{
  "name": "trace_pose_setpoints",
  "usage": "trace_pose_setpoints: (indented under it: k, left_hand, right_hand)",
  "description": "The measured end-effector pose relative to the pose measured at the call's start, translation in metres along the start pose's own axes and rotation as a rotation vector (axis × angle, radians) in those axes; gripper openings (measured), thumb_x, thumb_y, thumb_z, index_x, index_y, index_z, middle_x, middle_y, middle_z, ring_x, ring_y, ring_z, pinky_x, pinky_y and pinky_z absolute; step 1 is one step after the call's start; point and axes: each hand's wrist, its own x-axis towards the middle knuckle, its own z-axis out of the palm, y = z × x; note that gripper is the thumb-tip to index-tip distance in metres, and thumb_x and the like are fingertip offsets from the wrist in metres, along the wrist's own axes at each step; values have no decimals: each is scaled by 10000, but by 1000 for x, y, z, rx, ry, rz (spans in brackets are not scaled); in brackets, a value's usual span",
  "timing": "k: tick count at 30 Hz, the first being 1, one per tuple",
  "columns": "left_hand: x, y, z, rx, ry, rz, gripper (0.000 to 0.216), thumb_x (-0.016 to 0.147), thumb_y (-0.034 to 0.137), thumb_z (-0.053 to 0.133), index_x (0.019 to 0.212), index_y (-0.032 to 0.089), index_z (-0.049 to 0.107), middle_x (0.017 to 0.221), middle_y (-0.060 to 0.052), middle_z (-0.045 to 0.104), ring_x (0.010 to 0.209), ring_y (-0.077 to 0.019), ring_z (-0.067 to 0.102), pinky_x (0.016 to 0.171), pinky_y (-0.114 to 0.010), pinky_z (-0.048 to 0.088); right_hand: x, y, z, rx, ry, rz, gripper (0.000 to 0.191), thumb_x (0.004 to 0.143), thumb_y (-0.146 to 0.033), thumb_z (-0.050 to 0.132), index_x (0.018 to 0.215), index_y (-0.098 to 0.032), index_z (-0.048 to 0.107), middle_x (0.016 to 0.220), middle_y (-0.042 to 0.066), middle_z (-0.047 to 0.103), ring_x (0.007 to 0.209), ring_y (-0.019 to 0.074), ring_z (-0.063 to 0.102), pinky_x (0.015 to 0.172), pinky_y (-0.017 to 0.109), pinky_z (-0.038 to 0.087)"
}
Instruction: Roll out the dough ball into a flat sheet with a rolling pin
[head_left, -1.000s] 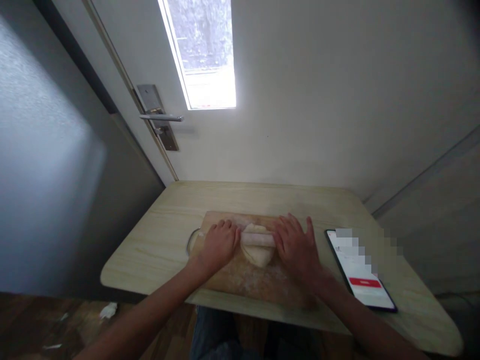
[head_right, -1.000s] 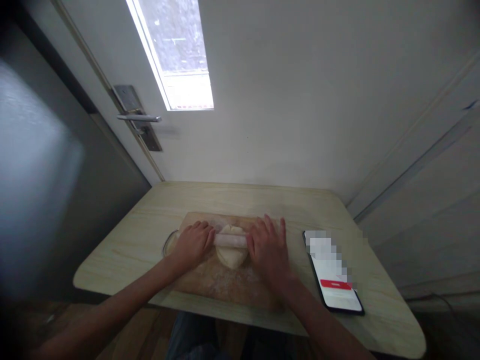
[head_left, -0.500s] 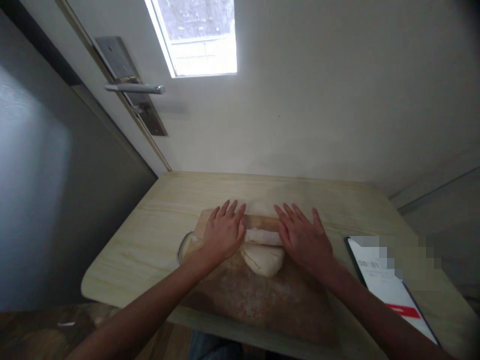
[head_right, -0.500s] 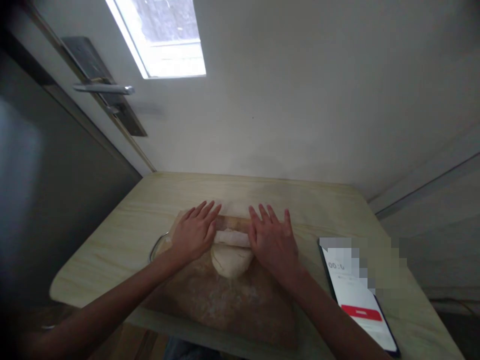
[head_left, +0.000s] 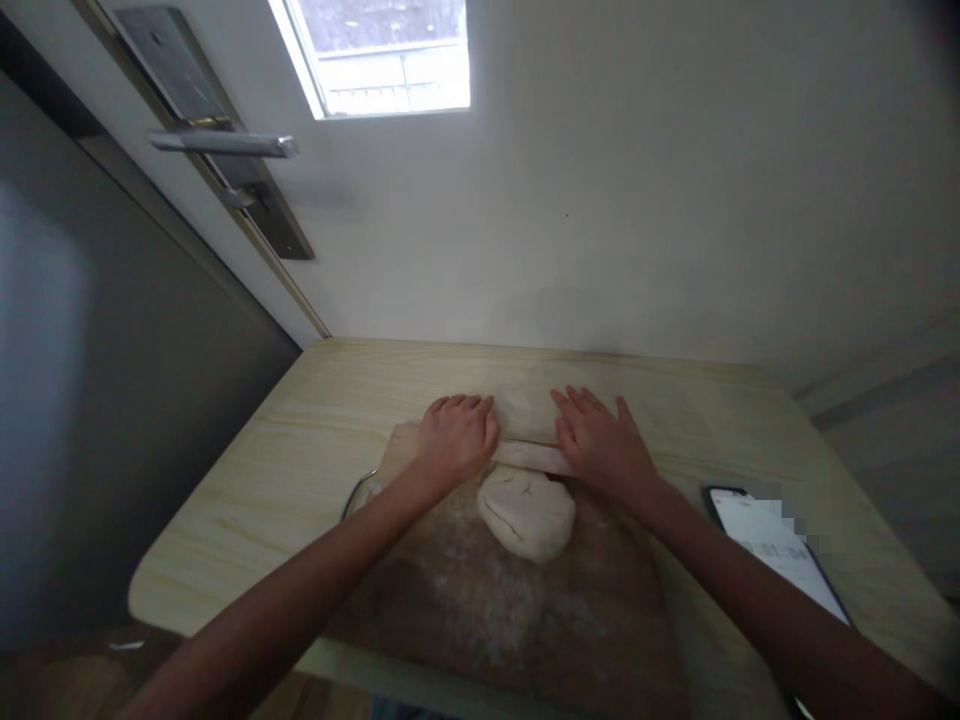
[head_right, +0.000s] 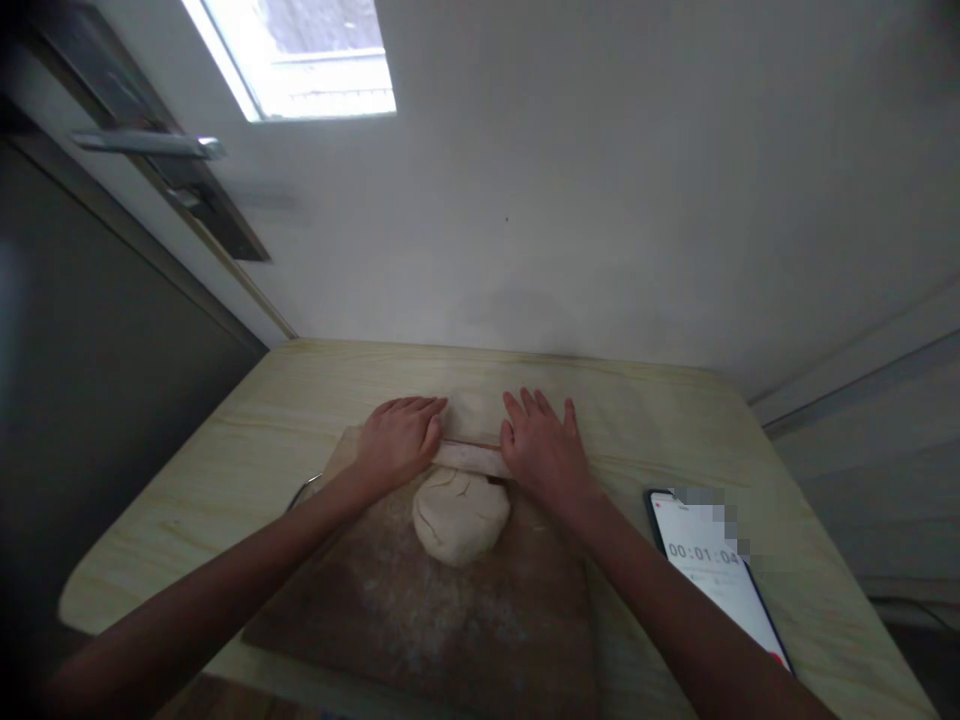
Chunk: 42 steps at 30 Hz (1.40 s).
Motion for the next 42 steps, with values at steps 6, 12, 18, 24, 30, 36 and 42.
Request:
trace_pose_setpoints:
  k: [6,12,18,24,30,36,42]
  left_hand:
    - [1,1,8,38,54,-8,349,833,275,256,1077,186,488,1140,-66,501,1070,-195,419,874,-343,323]
    - [1,0,7,-16,23,-65,358,838,298,252,1116,176,442,1172,-75,471,1102,-193,384,881,-356,329]
    - [-35,7,-16,-283,238,69,291,788,249,369,1051,155,450,1146,-101,452,1074,-175,385,872,-331,347]
    - [-62,23,-16,-335,88,-12,240,760,366,430,867,158,488,866,-54,530,810,-164,489,698,-284,400]
    - [-44,25,-4,-313,-55,-69,306,771,428,389,745,145,502,716,-43,546,653,-151,501,563,-253,359]
    - [-42,19,0,-492,1,-35,355,830,338,270,689,137,526,670,-40,561,624,-138,489,562,-245,334]
    - [-39,13,-2,-525,-55,30,380,783,449,347,647,138,516,597,3,520,550,-110,445,492,-214,298]
  right_hand:
    - [3,-2,0,-9,90,4,420,818,-253,239,1174,-122,418,1221,121,432,1134,221,344,928,465,193]
    - [-2,0,-4,59,129,-49,392,839,-289,231,999,-115,544,1169,130,475,1089,199,392,899,386,275]
    - [-25,-1,-14,124,115,-384,291,821,-334,343,913,-151,548,1138,88,486,1069,178,397,851,321,341]
    - [-45,-14,-28,83,76,-179,208,807,-322,381,810,-150,499,845,79,559,778,179,529,642,288,398]
    - [-69,-25,-24,853,-55,147,271,822,-429,235,785,-199,373,573,-35,485,455,112,498,430,237,376]
    - [-85,-32,3,1340,-184,348,318,764,-537,271,741,-222,306,464,-95,419,322,91,451,325,214,363]
    - [-88,-33,10,1327,-121,344,336,748,-559,299,723,-224,308,466,-91,427,321,88,465,311,206,363]
